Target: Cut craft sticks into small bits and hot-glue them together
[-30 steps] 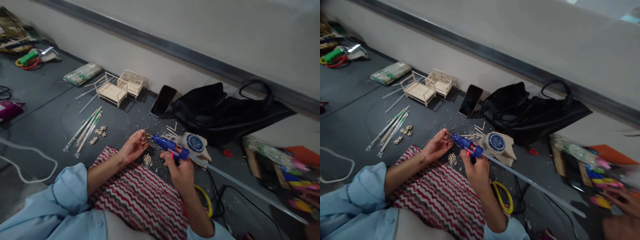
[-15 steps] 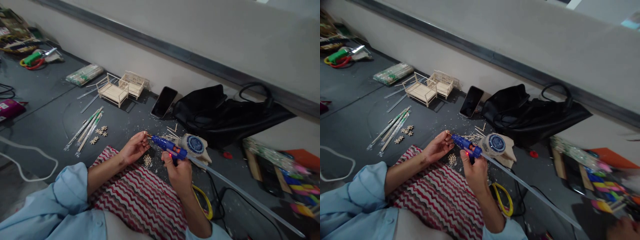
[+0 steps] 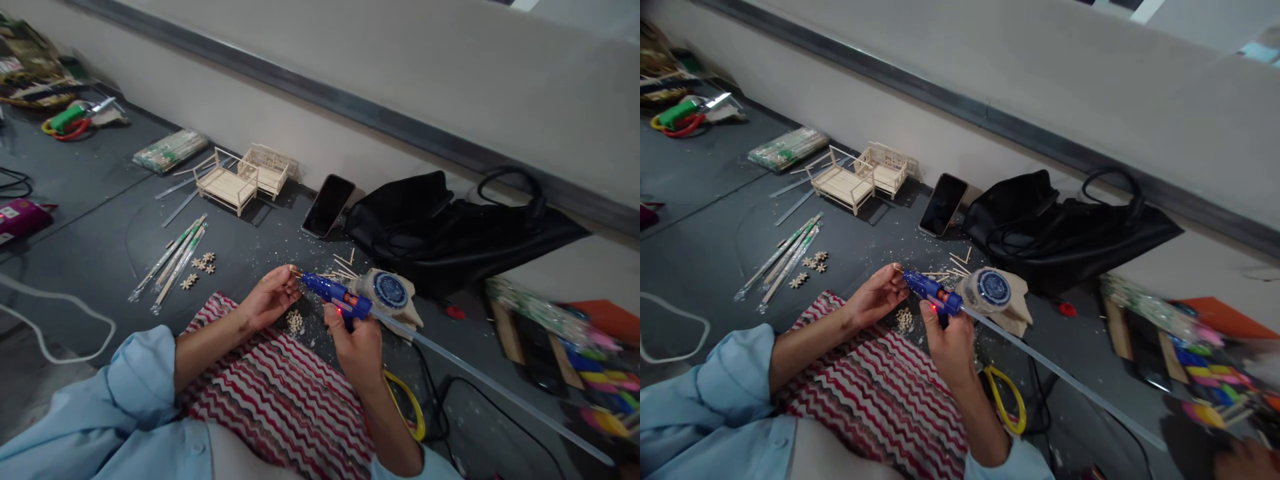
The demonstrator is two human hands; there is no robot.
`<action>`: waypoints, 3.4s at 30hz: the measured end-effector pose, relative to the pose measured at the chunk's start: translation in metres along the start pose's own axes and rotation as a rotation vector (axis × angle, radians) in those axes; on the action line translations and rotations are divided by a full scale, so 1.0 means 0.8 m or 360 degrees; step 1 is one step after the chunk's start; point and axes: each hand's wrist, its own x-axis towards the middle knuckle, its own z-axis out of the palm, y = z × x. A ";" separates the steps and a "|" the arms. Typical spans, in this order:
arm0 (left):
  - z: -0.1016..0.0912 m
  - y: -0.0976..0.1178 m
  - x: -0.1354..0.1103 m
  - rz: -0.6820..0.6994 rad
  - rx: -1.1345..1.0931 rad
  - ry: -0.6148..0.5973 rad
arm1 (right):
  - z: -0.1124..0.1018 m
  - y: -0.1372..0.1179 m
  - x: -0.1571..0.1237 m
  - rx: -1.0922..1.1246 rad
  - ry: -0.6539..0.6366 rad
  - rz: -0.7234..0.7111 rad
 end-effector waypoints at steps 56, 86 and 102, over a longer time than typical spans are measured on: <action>-0.006 0.021 -0.009 0.0215 0.0361 -0.0005 | -0.057 -0.034 -0.008 -0.0473 -0.0011 -0.0376; -0.008 0.019 0.000 0.0217 0.0446 -0.0007 | 0.039 0.017 0.012 -0.0673 -0.0649 -0.0366; -0.003 0.020 -0.003 0.0209 0.0439 -0.0028 | 0.049 0.021 0.012 0.0077 -0.0529 -0.0243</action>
